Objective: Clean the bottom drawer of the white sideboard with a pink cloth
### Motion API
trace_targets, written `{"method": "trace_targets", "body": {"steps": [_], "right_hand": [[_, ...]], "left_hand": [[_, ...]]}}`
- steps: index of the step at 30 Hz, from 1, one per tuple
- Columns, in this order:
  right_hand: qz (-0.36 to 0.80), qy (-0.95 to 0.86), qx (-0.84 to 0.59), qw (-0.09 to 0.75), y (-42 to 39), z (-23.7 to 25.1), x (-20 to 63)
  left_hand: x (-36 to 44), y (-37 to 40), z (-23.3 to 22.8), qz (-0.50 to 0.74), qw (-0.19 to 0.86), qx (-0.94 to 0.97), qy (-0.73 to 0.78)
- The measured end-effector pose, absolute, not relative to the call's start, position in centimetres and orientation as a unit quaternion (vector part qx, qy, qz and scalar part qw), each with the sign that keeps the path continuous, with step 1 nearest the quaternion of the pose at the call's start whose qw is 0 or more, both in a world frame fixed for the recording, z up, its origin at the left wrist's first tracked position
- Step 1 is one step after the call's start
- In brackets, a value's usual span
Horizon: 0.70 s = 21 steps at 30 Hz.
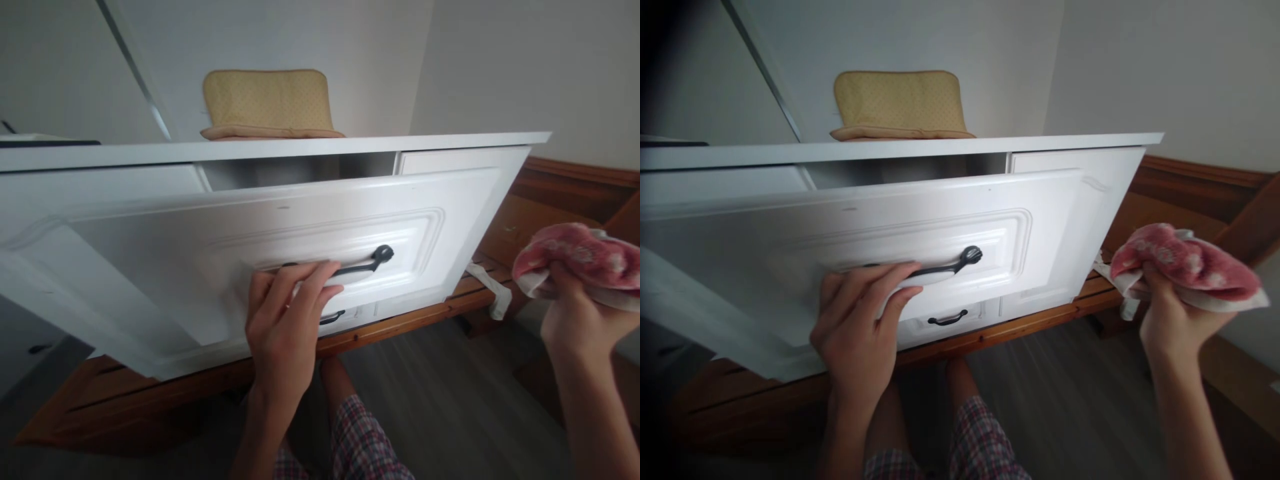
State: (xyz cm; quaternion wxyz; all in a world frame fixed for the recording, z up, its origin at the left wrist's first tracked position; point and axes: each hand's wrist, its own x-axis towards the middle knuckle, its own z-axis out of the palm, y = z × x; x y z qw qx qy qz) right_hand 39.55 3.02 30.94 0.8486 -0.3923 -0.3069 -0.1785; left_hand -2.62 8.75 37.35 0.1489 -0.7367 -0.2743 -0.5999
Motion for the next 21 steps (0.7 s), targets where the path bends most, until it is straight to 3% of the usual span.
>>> {"method": "trace_targets", "body": {"steps": [4, 9, 16, 21], "right_hand": [[-0.163, -0.355, -0.339, 0.856, 5.5, 34.5, 39.7], [-0.12, -0.439, -0.377, 0.807, 7.8, 39.3, 37.1], [-0.089, -0.538, -0.38, 0.747, 9.8, 43.8, 32.3], [-0.062, -0.514, -0.432, 0.739, 10.9, 45.9, 29.9]], "left_hand": [[-3.0, 7.1, 36.9, -0.593, 0.14, -0.741, -0.281], [-3.9, 6.2, 35.9, -0.572, 0.135, -0.752, -0.299], [-4.4, 6.3, 35.6, -0.568, 0.185, -0.746, -0.294], [-6.0, 8.1, 34.7, -0.557, 0.24, -0.754, -0.251]]}}
